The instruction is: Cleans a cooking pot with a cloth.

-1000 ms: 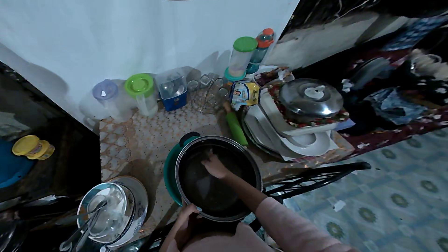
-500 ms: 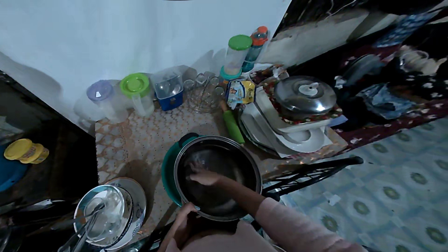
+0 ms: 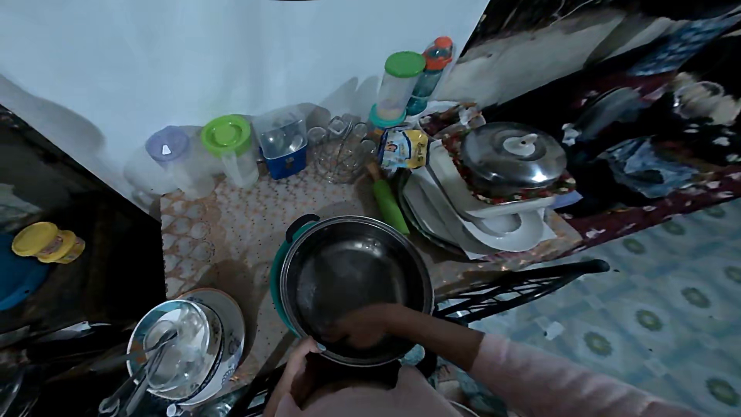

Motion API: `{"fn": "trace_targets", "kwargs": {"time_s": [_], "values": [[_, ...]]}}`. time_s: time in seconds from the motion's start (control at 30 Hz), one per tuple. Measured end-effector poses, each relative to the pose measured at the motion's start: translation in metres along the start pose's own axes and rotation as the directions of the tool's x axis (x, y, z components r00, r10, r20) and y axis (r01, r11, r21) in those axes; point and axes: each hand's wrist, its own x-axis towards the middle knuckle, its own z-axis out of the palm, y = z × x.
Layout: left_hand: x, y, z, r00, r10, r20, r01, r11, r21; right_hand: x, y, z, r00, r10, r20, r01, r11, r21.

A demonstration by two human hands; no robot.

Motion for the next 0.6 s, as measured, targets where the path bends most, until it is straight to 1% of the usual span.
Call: {"fn": "trace_targets", "kwargs": {"time_s": [0.03,0.07,0.1,0.13,0.23,0.27,0.33,0.37,0.4,0.43,0.47,0.53,0.6], "values": [[0.0,-0.002,0.001,1.0,0.018,-0.006,-0.018,0.999,-0.043,-0.006,0.001,0.001,0.998,0.012,0.054,-0.01,0.999,-0.036],[0.001,-0.003,0.001,1.0,0.03,0.0,-0.03,0.997,-0.078,-0.01,0.002,0.002,0.998,0.019,0.068,-0.014,0.997,-0.072],[0.002,-0.006,-0.001,0.999,0.039,0.016,-0.037,0.995,-0.091,-0.01,0.003,0.005,0.998,0.026,0.053,-0.021,0.995,-0.096],[0.005,-0.007,-0.004,0.999,0.046,0.025,-0.044,0.997,-0.065,-0.007,0.004,0.01,0.999,0.033,0.015,-0.031,0.993,-0.11],[0.012,-0.014,-0.015,0.991,0.118,0.068,-0.125,0.986,0.109,0.009,0.001,0.015,0.987,0.042,-0.155,-0.055,0.995,-0.083],[0.01,-0.013,-0.012,0.992,0.111,0.063,-0.119,0.983,0.14,0.015,0.0,0.014,0.973,0.04,-0.228,-0.057,0.996,-0.068],[0.003,-0.002,0.002,1.0,0.02,0.001,-0.02,0.985,0.17,0.031,0.002,0.011,0.921,0.054,-0.385,-0.071,0.997,-0.03],[0.003,0.001,0.005,1.0,-0.002,-0.021,0.006,0.984,0.178,0.04,0.005,0.01,0.888,0.052,-0.456,-0.074,0.997,-0.031],[0.002,0.002,0.006,0.999,-0.001,-0.045,0.009,0.983,0.183,0.047,0.006,0.01,0.864,0.044,-0.502,-0.073,0.997,-0.038],[0.001,0.003,0.008,0.998,0.008,-0.067,0.004,0.984,0.177,0.049,0.004,0.012,0.856,0.031,-0.516,-0.066,0.997,-0.049],[0.001,0.003,0.008,0.997,0.013,-0.082,0.0,0.987,0.158,0.043,0.0,0.015,0.873,0.007,-0.488,-0.046,0.997,-0.067],[0.002,0.002,0.005,0.994,0.047,-0.102,-0.027,0.982,0.186,0.022,-0.007,0.021,0.945,-0.048,-0.322,0.007,0.992,-0.127],[0.0,0.012,0.009,0.988,0.006,-0.152,0.035,0.964,0.265,0.009,-0.006,0.024,0.986,-0.058,-0.157,0.036,0.99,-0.137]]}}
